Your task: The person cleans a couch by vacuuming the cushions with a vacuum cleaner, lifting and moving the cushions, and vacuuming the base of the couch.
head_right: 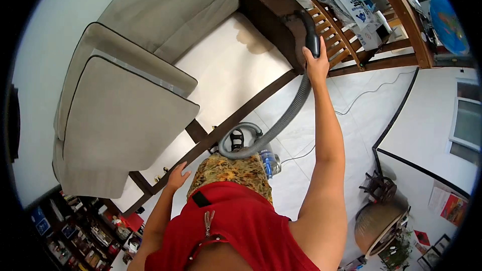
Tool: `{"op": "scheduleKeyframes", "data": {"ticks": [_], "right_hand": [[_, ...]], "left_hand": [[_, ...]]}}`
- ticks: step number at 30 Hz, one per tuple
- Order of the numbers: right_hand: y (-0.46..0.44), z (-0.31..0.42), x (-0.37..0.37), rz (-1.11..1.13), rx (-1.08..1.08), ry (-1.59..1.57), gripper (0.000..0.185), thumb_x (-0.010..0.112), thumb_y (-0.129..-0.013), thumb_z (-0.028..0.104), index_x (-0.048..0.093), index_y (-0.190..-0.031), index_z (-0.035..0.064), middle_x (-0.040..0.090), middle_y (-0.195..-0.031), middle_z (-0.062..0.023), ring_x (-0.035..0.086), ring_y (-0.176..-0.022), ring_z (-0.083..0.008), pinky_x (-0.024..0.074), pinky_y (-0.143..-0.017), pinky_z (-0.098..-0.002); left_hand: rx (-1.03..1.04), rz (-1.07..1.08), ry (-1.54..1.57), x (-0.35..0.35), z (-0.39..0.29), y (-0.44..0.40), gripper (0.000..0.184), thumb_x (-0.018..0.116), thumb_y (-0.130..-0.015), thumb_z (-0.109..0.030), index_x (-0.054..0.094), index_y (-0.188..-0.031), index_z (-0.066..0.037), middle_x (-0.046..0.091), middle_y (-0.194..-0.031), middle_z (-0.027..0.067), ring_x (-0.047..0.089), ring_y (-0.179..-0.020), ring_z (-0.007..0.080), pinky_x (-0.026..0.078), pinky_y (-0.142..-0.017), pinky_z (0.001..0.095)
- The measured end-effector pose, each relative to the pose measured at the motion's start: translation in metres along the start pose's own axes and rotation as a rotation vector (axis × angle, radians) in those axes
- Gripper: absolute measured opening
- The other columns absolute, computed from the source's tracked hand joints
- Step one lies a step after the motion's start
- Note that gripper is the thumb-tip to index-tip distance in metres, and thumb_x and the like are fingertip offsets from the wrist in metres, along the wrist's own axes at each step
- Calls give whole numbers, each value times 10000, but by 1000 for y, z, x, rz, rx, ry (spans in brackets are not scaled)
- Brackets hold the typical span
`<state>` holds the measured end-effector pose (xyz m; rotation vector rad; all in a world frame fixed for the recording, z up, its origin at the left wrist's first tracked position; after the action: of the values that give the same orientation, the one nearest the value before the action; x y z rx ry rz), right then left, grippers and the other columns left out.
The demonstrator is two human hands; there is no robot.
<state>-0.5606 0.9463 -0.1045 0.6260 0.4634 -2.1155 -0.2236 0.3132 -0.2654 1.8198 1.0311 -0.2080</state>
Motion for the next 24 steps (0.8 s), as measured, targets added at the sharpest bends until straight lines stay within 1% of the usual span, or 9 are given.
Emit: {"op": "scheduleKeyframes", "data": {"ticks": [4,7,9,10,14,17,20,21,24], "right_hand": [[-44,43,20,-146,-76,-12,858,749,-779,501,425,-1500,168,671,-1179,-207,670,-1035,-348,491,-911,-406],[-82,51,61,-87,66,-40,893,738,-768,528,393,-1516,185,662,-1209,-220,661,-1083,-348,491,-930,-412],[-96,32,86,-93,92,181,906,722,-774,532,350,-1534,210,660,-1219,-226,660,-1086,-375,493,-932,-443],[-92,17,94,-117,103,200,901,709,-777,536,328,-1539,241,664,-1210,-234,655,-1087,-404,489,-938,-466],[-28,9,90,-42,166,204,875,701,-779,536,335,-1529,274,677,-1168,-240,664,-1069,-400,496,-923,-460],[17,-2,68,-97,131,157,861,729,-773,499,379,-1516,240,688,-1145,-223,682,-1027,-373,500,-910,-440],[34,17,41,-146,165,5,849,765,-760,452,432,-1492,180,693,-1135,-200,686,-1000,-339,498,-907,-418],[28,20,33,-232,72,-33,843,783,-754,418,458,-1478,133,679,-1169,-194,671,-1023,-316,486,-923,-399],[5,22,20,-332,105,-90,873,761,-769,463,430,-1490,98,631,-1267,-207,629,-1126,-330,453,-976,-381]], "left_hand": [[-16,29,-24,-11,8,-8,614,651,-916,-398,509,-1412,-65,547,-1396,193,521,-1284,357,418,-1073,416],[-5,105,-53,-17,22,-23,610,646,-918,-408,513,-1410,-75,547,-1396,195,519,-1288,354,420,-1072,422],[-7,96,-46,-23,33,-33,614,644,-920,-415,514,-1412,-71,553,-1391,202,525,-1285,352,420,-1073,426],[-11,81,-35,-28,39,-37,612,643,-921,-415,516,-1411,-71,556,-1388,204,529,-1281,352,422,-1072,426],[-39,65,-42,-48,55,-43,591,640,-927,-400,531,-1394,-53,578,-1360,208,559,-1248,346,439,-1053,427],[-20,69,-52,-54,62,-49,580,646,-926,-391,540,-1382,-48,596,-1336,206,576,-1228,337,452,-1036,420],[57,49,-21,-54,54,-63,562,657,-924,-371,548,-1371,-47,620,-1303,197,600,-1198,325,473,-1007,408],[87,44,-8,-54,45,-69,555,661,-924,-362,551,-1367,-47,628,-1292,194,609,-1186,321,481,-995,403],[120,39,92,-54,7,-86,534,671,-924,-336,556,-1361,-52,642,-1267,187,628,-1155,313,497,-967,396]]}}
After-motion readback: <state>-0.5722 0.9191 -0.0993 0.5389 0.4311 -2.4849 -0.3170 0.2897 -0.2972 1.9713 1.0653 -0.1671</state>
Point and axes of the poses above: each hand's wrist, its own y-axis away from the middle knuckle, its own x-axis out of the palm, z = x × y, the point moved 9 cm from there along -y, towards the middle knuckle
